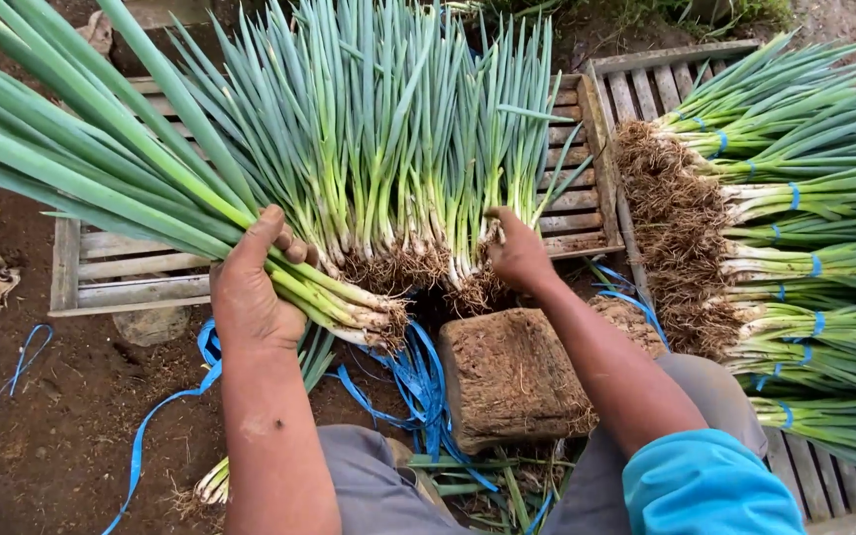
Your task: Gathering scallion stalks into bunches, cleaning the roots by hand, and securing them with plastic ties.
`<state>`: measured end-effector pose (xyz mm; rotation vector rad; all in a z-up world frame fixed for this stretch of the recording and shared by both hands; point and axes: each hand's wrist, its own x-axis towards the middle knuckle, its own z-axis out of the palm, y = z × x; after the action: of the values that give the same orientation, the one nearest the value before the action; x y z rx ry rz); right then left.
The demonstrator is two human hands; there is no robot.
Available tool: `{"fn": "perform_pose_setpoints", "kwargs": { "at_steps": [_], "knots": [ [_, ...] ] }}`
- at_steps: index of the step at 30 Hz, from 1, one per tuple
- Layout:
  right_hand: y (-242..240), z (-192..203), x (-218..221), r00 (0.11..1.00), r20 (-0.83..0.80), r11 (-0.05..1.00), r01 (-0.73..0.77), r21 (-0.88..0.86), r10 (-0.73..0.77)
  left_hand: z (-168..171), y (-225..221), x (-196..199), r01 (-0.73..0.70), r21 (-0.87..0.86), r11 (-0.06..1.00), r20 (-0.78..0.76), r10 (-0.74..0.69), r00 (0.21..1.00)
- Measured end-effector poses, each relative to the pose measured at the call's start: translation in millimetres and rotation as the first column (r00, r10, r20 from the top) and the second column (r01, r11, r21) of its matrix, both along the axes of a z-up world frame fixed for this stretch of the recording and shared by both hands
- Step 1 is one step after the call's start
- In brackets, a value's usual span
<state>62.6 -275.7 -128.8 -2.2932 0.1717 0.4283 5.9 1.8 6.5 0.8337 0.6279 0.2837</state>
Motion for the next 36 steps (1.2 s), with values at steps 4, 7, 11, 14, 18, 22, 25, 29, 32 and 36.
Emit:
{"fn": "perform_pose_setpoints", "kwargs": {
  "at_steps": [4, 7, 11, 14, 18, 22, 25, 29, 32, 36],
  "knots": [
    [22, -17, 14, 0.993, -0.084, 0.997, -0.076, 0.033, 0.079, -15, 5, 9, -0.002, -0.007, 1.0, -0.002, 0.002, 1.0],
    [27, -53, 13, 0.959, -0.229, 0.977, -0.192, -0.094, 0.167, -22, 9, 11, 0.043, -0.052, 0.998, 0.037, -0.041, 0.998],
    [31, -62, -13, 0.925, -0.166, 0.886, -0.375, -0.272, 0.341, -33, 14, 19, 0.169, -0.437, 0.883, 0.255, -0.058, 0.965],
    [32, -82, -18, 0.946, -0.096, 0.879, -0.325, -0.35, 0.311, -48, 14, 23, 0.113, -0.52, 0.847, 0.245, 0.021, 0.969],
    [24, -91, -2, 0.978, -0.2, 0.962, -0.112, -0.249, 0.062, -34, -2, 17, -0.105, -0.197, 0.975, 0.128, 0.131, 0.983],
    [27, -51, -10, 0.966, -0.222, 0.981, -0.16, -0.11, 0.133, -29, -6, 12, -0.118, -0.076, 0.99, 0.173, 0.129, 0.976],
    [38, -29, -28, 0.947, -0.187, 0.937, -0.294, -0.187, 0.26, -26, -10, 7, -0.124, -0.09, 0.988, 0.143, 0.136, 0.98],
    [41, -68, -18, 0.964, -0.023, 0.892, -0.254, -0.373, 0.265, -19, -11, 10, -0.102, -0.205, 0.973, 0.113, 0.127, 0.985],
    [27, -83, -10, 0.986, -0.103, 0.943, -0.159, -0.291, 0.135, -18, -7, 7, -0.101, -0.208, 0.973, 0.087, 0.122, 0.989],
    [5, -61, 12, 0.984, -0.176, 0.977, -0.066, -0.203, 0.03, -23, -1, 13, -0.099, -0.22, 0.97, 0.104, 0.124, 0.987]
  ]
}}
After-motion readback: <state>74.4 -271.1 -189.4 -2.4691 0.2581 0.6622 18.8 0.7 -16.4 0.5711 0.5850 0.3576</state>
